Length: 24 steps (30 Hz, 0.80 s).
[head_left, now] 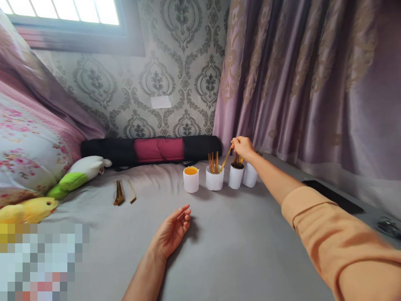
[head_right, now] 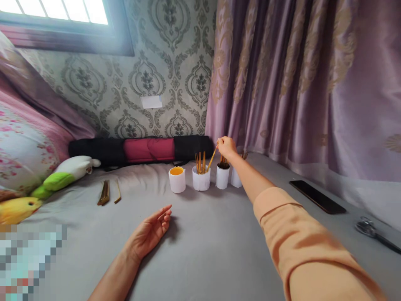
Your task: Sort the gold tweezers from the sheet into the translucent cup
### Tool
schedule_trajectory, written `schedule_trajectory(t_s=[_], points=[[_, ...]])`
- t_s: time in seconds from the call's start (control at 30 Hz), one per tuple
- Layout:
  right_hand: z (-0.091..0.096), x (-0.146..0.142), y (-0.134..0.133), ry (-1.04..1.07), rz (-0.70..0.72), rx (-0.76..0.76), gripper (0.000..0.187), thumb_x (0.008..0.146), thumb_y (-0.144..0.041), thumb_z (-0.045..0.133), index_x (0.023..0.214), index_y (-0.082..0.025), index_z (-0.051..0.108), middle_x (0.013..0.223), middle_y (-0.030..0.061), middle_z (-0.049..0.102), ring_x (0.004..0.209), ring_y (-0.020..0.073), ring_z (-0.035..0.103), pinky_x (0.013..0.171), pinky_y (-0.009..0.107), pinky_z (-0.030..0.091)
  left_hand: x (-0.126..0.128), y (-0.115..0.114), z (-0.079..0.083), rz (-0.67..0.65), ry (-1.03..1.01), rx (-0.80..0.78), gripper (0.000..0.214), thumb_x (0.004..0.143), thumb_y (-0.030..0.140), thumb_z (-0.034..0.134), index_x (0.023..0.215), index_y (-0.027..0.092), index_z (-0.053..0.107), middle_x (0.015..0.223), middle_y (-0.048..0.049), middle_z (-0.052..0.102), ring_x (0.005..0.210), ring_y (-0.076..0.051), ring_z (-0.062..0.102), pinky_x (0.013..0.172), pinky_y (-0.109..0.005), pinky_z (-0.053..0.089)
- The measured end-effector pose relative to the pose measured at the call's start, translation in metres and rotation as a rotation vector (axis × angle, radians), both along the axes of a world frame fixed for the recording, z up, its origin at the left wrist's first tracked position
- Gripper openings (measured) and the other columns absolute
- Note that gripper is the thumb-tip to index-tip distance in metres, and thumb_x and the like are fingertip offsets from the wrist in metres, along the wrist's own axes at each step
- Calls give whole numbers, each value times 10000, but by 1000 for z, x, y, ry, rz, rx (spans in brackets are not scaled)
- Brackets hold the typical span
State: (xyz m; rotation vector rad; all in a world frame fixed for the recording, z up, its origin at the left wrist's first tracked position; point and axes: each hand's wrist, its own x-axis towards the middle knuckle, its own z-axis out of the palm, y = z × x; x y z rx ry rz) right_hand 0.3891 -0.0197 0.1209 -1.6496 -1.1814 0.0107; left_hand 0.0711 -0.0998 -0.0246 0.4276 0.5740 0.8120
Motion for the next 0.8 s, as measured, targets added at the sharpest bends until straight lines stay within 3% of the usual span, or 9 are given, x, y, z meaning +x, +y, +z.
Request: schedule_trajectory(t_s=[0.8], points=[[-35,-11,29,-85,157,-296,202,786,-241,461,734,-117,613,583,5,619,360,27,426,398,145,312,3,1,2,6,9,-4,233,757,114,530,985,72,553,805,-73,570,623,-81,536,532,-183,470]])
